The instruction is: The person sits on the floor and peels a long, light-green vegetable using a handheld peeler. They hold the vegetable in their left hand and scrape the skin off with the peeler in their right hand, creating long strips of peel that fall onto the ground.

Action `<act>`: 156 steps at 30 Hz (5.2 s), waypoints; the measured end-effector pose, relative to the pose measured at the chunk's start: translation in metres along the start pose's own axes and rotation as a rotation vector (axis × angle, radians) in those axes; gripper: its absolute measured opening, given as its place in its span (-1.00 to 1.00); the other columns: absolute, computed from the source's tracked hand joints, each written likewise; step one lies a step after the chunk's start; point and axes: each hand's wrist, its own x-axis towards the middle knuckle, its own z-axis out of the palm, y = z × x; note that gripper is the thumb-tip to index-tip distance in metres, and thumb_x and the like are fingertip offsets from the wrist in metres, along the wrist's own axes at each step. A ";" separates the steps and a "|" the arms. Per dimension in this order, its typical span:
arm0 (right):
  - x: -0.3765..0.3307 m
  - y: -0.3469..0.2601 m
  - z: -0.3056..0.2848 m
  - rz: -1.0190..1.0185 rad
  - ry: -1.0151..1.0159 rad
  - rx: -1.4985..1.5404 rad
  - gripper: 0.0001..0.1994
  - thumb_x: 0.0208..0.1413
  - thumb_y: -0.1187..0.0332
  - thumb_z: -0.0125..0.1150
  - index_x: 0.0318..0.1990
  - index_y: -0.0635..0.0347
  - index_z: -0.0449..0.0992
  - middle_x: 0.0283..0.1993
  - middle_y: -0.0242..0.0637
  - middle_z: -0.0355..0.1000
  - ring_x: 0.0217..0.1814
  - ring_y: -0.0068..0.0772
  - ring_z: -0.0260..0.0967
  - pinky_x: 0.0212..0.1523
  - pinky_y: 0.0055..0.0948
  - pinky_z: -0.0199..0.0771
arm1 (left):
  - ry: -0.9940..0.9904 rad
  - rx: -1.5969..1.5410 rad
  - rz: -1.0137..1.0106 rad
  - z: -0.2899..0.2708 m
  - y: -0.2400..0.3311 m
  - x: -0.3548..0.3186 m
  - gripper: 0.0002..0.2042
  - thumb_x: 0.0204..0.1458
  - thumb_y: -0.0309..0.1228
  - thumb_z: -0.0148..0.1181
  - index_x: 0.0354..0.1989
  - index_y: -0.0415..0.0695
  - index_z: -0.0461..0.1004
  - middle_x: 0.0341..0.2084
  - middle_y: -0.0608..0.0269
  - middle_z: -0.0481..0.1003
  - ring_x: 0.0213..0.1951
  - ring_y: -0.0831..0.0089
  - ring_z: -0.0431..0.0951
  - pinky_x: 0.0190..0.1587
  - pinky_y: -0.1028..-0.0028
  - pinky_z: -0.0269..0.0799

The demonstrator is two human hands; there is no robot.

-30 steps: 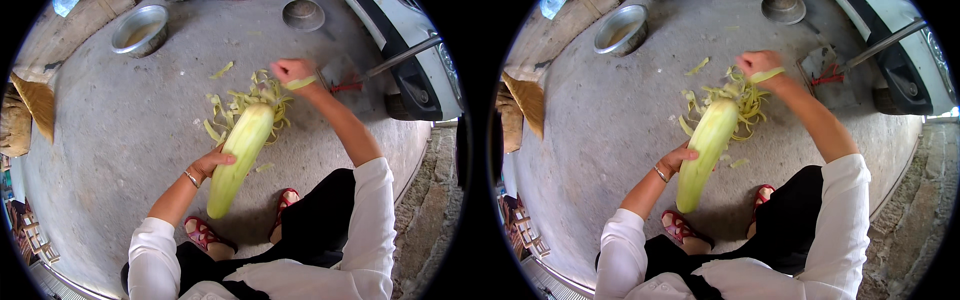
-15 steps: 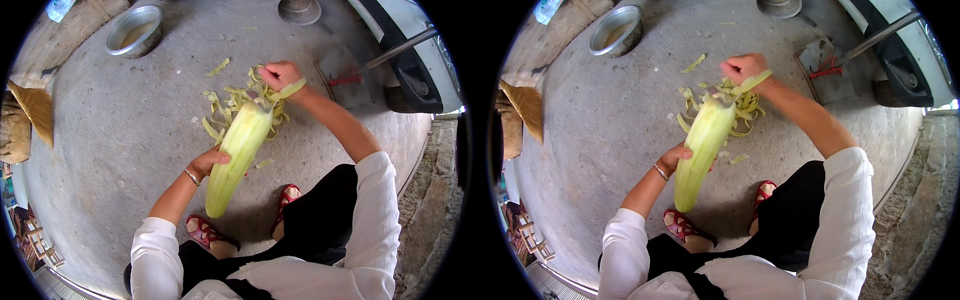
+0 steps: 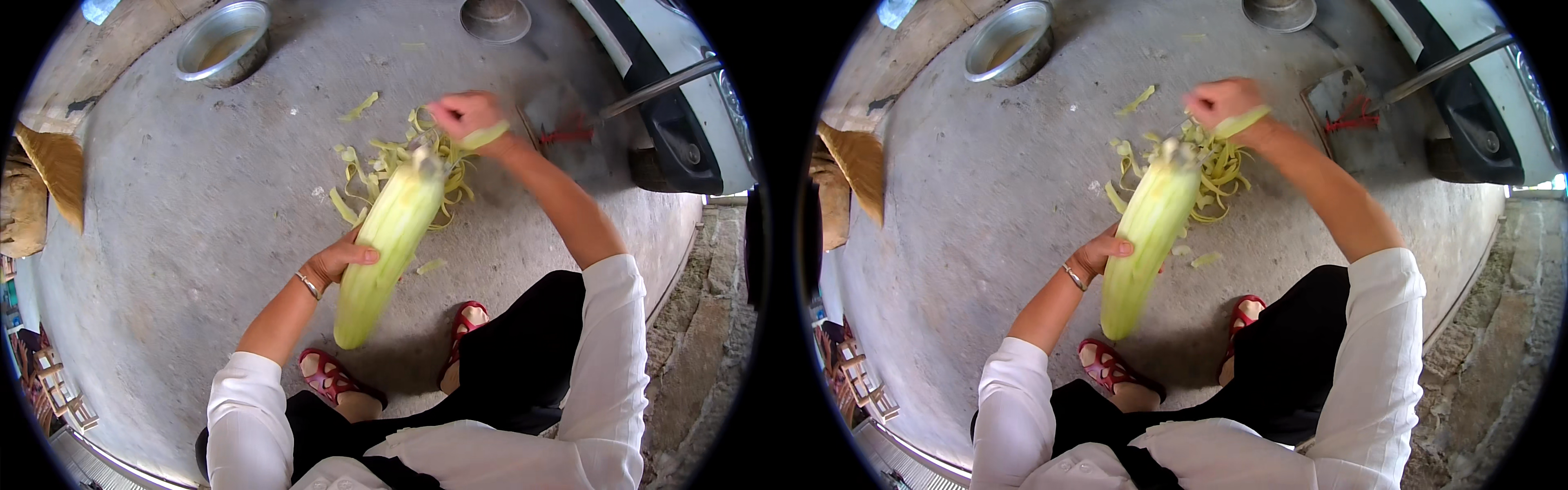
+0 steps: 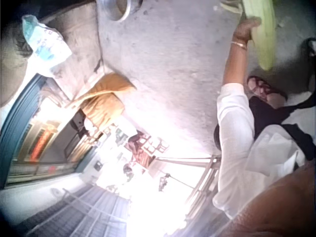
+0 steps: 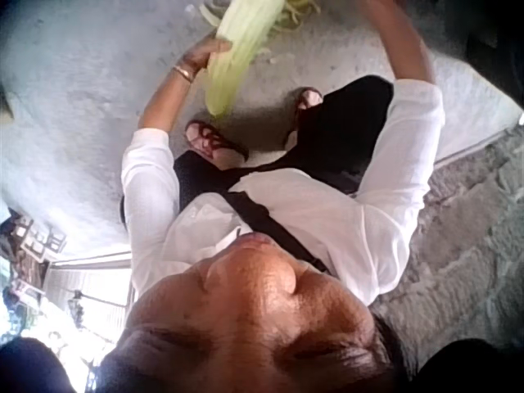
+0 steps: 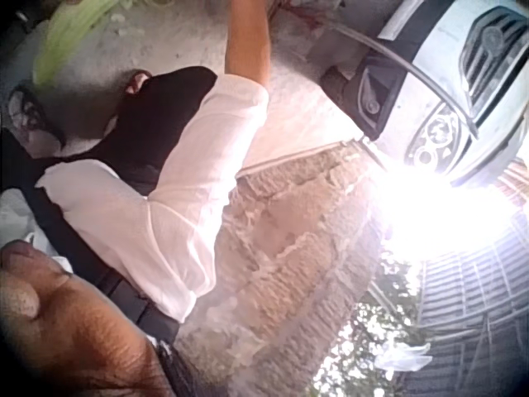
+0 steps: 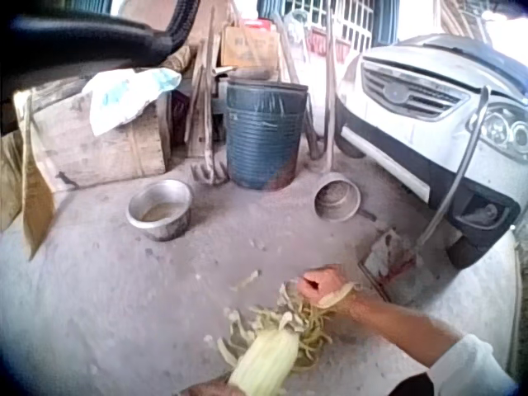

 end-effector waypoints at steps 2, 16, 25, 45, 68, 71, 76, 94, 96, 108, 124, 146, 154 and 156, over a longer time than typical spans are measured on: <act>0.012 -0.037 0.016 -0.208 -0.092 0.042 -0.74 -0.04 0.23 0.14 -0.70 0.05 0.36 -0.69 -0.26 0.33 -0.65 -0.13 0.28 -0.59 -0.25 0.30 | 0.027 -0.029 -0.041 -0.012 0.003 -0.008 -0.20 -0.18 -0.23 0.31 0.27 -0.12 0.05 -0.07 0.04 0.41 -0.16 0.21 0.54 -0.10 0.25 0.50; -0.007 0.004 0.016 -0.244 -0.141 -0.121 -0.72 -0.02 0.27 0.17 -0.69 0.13 0.38 -0.67 -0.25 0.36 -0.64 -0.14 0.33 -0.58 -0.24 0.30 | 0.096 0.057 -0.076 -0.016 -0.009 -0.002 -0.14 -0.25 -0.27 0.36 0.28 -0.11 0.03 -0.04 0.08 0.39 -0.11 0.24 0.51 -0.07 0.22 0.50; -0.007 0.000 0.015 -0.128 -0.256 -0.103 -0.68 0.03 0.20 0.11 -0.70 0.10 0.41 -0.64 -0.17 0.37 -0.57 -0.05 0.34 -0.50 -0.17 0.33 | 0.107 0.093 -0.083 -0.015 -0.006 -0.006 -0.08 -0.27 -0.28 0.37 0.32 -0.07 -0.02 0.02 0.10 0.36 -0.06 0.27 0.47 -0.03 0.27 0.45; -0.020 0.044 0.013 -0.092 -0.382 -0.213 -0.81 -0.12 0.29 0.05 -0.69 0.06 0.38 -0.64 -0.23 0.37 -0.57 -0.11 0.32 -0.54 -0.18 0.25 | 0.193 0.265 -0.079 -0.005 0.001 0.011 -0.02 -0.24 -0.44 0.39 0.38 -0.03 -0.14 0.18 0.24 0.21 0.18 0.43 0.20 0.23 0.40 0.11; -0.010 -0.016 0.031 0.546 -0.493 0.477 -0.61 0.16 0.07 0.04 -0.45 0.25 0.55 -0.65 -0.43 0.31 -0.60 -0.54 0.19 -0.52 -0.42 0.22 | 0.155 -0.119 0.051 0.000 0.003 0.008 -0.34 0.12 0.09 -0.19 0.30 -0.09 0.04 0.05 -0.02 0.35 0.00 0.17 0.43 0.04 0.24 0.38; -0.005 -0.025 0.032 0.509 -0.472 0.623 -0.60 0.16 0.10 0.05 -0.51 0.28 0.50 -0.67 -0.52 0.22 -0.60 -0.68 0.09 -0.55 -0.52 0.16 | 0.072 -0.272 0.034 0.010 0.007 0.010 -0.28 0.11 0.21 -0.32 0.26 -0.12 0.12 -0.06 -0.10 0.42 -0.13 0.11 0.51 -0.04 0.23 0.43; -0.004 -0.046 0.037 0.423 -0.493 0.773 -0.57 0.16 0.12 0.07 -0.64 0.25 0.40 -0.71 -0.51 0.18 -0.61 -0.70 0.04 -0.58 -0.50 0.13 | -0.059 -0.321 0.098 0.015 0.003 0.012 -0.18 -0.06 0.27 -0.02 0.21 -0.17 0.18 -0.10 -0.06 0.44 -0.26 0.18 0.54 -0.14 0.24 0.48; 0.011 -0.047 0.017 -0.467 0.015 -0.006 -0.68 -0.07 0.37 0.24 -0.73 0.07 0.25 -0.77 -0.41 0.20 -0.76 -0.33 0.14 -0.63 -0.41 0.20 | 0.214 -0.054 0.029 0.008 0.007 0.017 -0.35 -0.09 -0.23 0.30 0.18 -0.13 0.17 -0.13 0.22 0.43 -0.17 0.46 0.49 -0.15 0.38 0.49; 0.011 -0.037 0.019 -0.455 0.034 -0.015 -0.70 -0.07 0.37 0.24 -0.72 0.07 0.27 -0.76 -0.39 0.22 -0.75 -0.31 0.16 -0.63 -0.40 0.21 | 0.194 -0.082 -0.018 0.001 0.005 0.018 -0.34 -0.08 -0.23 0.29 0.20 -0.12 0.15 -0.11 0.22 0.42 -0.16 0.45 0.48 -0.14 0.38 0.49; -0.001 0.021 0.010 -0.268 -0.159 -0.137 -0.72 -0.02 0.32 0.17 -0.73 0.09 0.36 -0.72 -0.32 0.31 -0.68 -0.23 0.27 -0.52 -0.33 0.30 | 0.225 0.072 0.048 0.022 0.011 0.022 -0.28 -0.13 -0.37 0.34 0.24 -0.14 0.12 -0.05 0.21 0.42 -0.06 0.45 0.46 -0.04 0.38 0.45; 0.002 -0.020 0.024 -0.264 -0.289 -0.083 -0.73 -0.02 0.20 0.05 -0.70 -0.01 0.44 -0.67 -0.25 0.38 -0.59 -0.10 0.36 -0.55 -0.20 0.33 | 0.416 0.349 -0.022 0.021 0.019 0.026 -0.20 -0.21 -0.43 0.40 0.26 -0.20 0.08 -0.02 0.14 0.40 -0.03 0.42 0.43 0.01 0.39 0.40; -0.005 0.015 0.029 -0.293 0.006 -0.016 -0.66 0.01 0.26 0.16 -0.75 0.11 0.32 -0.77 -0.25 0.25 -0.74 -0.15 0.22 -0.63 -0.30 0.26 | 0.262 0.178 0.011 0.008 0.013 0.022 -0.19 -0.22 -0.36 0.39 0.26 -0.15 0.10 -0.01 0.22 0.39 -0.01 0.44 0.42 0.06 0.36 0.36; -0.006 -0.017 0.032 -0.148 -0.113 0.264 -0.67 0.01 0.37 0.21 -0.71 0.20 0.27 -0.75 -0.21 0.14 -0.72 -0.21 0.11 -0.63 -0.33 0.15 | 0.138 0.023 -0.023 0.004 0.010 0.015 -0.22 -0.17 -0.36 0.35 0.27 -0.12 0.08 -0.02 0.23 0.39 -0.03 0.44 0.43 0.02 0.37 0.39; -0.007 -0.010 0.024 -0.176 -0.092 0.137 -0.67 0.01 0.37 0.21 -0.71 0.21 0.26 -0.75 -0.20 0.15 -0.71 -0.19 0.12 -0.61 -0.31 0.16 | 0.118 -0.012 -0.004 0.001 0.001 0.015 -0.23 -0.18 -0.30 0.34 0.25 -0.13 0.10 -0.02 0.20 0.40 -0.04 0.41 0.44 0.01 0.36 0.41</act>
